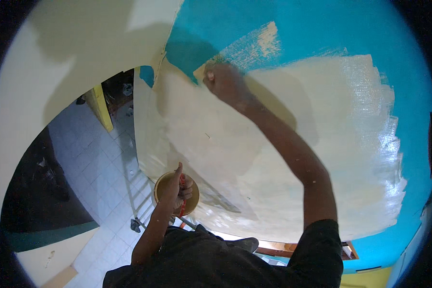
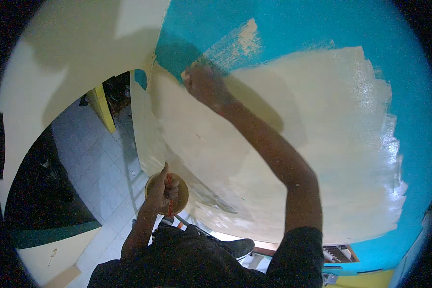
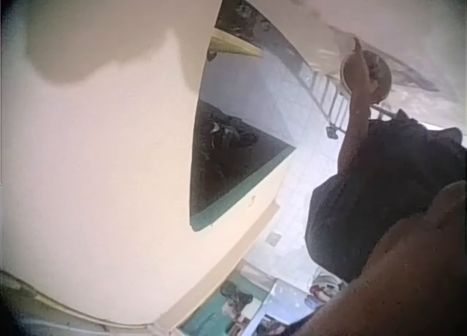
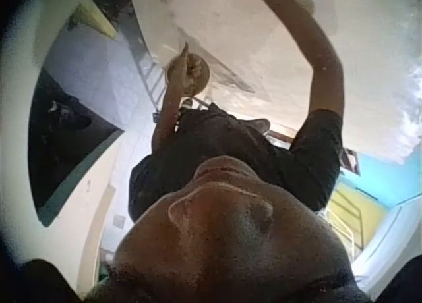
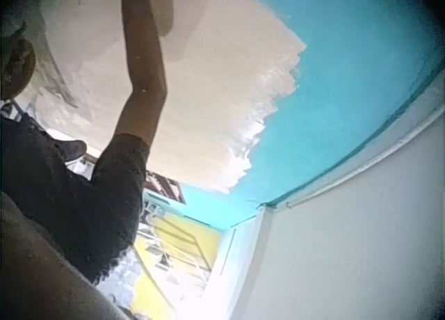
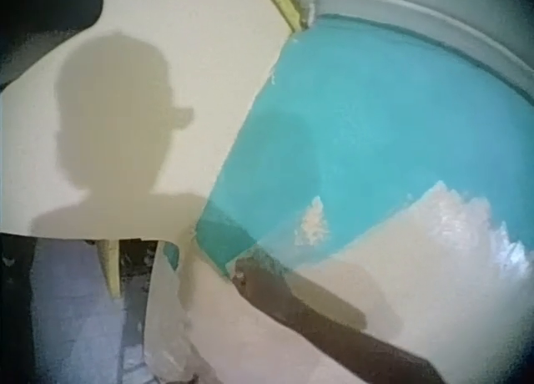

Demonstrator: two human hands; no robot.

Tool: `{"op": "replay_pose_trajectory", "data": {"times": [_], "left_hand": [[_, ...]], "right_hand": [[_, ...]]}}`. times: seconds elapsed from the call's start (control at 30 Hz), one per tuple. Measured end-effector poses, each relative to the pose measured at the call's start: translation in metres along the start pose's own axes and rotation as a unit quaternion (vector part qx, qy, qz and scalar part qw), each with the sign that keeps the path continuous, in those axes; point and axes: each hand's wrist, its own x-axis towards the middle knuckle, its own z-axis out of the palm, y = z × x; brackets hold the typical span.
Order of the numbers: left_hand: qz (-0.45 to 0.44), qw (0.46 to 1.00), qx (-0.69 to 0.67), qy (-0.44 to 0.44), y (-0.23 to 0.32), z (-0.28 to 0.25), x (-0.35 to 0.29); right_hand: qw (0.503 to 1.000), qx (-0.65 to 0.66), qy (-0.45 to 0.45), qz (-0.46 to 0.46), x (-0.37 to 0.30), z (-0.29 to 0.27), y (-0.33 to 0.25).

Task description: Painting a wall with a brush and a small bucket of paint.

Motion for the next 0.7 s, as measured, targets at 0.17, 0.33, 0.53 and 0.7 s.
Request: {"op": "replay_pose_trajectory", "data": {"times": [0.17,0.33,0.53,0.7], "left_hand": [[0.032,0.998,-0.055,0.025,0.002,0.006,0.006],[0.032,0.998,-0.055,0.020,0.005,0.015,0.009],[0.012,0.999,-0.044,-0.017,0.003,0.015,0.013],[0.004,0.999,-0.037,0.008,-0.009,0.009,0.008]], "right_hand": [[0.995,-0.089,-0.031,-0.005,0.044,-0.120,0.010],[0.967,-0.242,-0.067,0.036,0.071,-0.195,-0.032],[0.994,0.054,-0.093,-0.010,0.046,-0.075,-0.044],[0.992,0.115,-0.027,0.045,0.005,0.038,-0.007]]}}
